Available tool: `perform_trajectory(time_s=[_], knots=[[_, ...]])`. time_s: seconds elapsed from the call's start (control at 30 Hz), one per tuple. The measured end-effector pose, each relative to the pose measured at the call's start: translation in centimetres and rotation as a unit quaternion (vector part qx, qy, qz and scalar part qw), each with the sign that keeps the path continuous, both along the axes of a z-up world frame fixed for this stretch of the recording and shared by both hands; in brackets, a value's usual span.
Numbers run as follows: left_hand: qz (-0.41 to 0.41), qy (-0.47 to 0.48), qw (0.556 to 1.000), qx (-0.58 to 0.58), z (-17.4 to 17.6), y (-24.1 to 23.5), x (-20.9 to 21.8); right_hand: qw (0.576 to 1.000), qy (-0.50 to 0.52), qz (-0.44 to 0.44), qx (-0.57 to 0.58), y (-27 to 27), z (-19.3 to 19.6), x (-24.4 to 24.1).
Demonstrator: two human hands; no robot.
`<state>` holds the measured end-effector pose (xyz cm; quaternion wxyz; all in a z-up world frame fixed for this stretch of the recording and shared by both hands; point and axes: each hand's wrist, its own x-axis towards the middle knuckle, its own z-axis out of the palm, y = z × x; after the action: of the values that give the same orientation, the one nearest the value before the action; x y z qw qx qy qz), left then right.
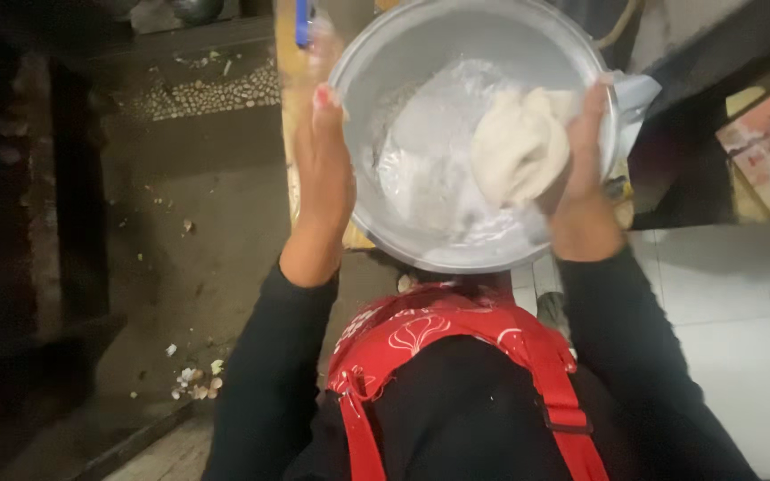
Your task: The person kneads a ball of dough in a large metal bowl using both hands. They repeatedly press, fold, and turn the dough to develop its texture. The person briefly handles a plastic bag before returning to knead the dough.
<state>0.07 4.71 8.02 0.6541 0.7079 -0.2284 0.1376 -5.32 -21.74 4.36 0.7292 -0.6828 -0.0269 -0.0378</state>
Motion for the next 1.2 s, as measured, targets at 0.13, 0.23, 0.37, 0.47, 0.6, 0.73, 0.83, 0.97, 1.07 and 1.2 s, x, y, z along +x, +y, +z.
perform_trajectory(time_s=[0.13,0.23,0.37,0.47,0.6,0.73,0.83,0.97,1.07,1.2], knots=[[-0.096,0.164,0.979,-0.076,-3.9,-2.0,-0.3,0.916,-0.205,-0.079,-0.335,-0.3,-1.0,-0.2],[-0.017,0.136,0.984,0.114,-6.3,-3.4,-1.4,0.835,-0.181,0.073,-0.514,1.7,-3.4,-0.8],[0.024,0.06,0.94,0.334,-8.7,-3.2,-2.4,0.825,0.05,0.263,-0.497,2.3,-4.4,-1.2],[-0.01,0.024,0.966,0.256,-11.0,-2.8,-3.3,0.884,0.23,0.172,-0.369,-0.6,-3.9,0.9],[-0.123,0.003,0.883,0.452,-13.0,-3.1,-4.5,0.881,-0.054,0.048,-0.467,-2.2,-6.0,7.1],[-0.293,-0.016,0.792,0.535,-11.5,-2.9,-6.2,0.904,-0.059,0.142,-0.398,1.2,-9.6,12.5],[-0.348,0.064,0.722,0.595,-8.7,-3.0,-6.8,0.863,0.027,0.229,-0.449,2.9,-9.3,12.7],[-0.362,0.095,0.687,0.623,-6.1,-3.1,-6.7,0.814,-0.046,0.255,-0.52,2.4,-6.0,8.4],[-0.352,0.073,0.735,0.574,-5.5,-2.9,-6.6,0.736,-0.043,0.269,-0.62,1.3,-4.3,2.8],[-0.361,0.061,0.73,0.578,-6.0,-3.2,-6.2,0.729,-0.142,0.273,-0.611,0.1,-3.2,-0.8]])
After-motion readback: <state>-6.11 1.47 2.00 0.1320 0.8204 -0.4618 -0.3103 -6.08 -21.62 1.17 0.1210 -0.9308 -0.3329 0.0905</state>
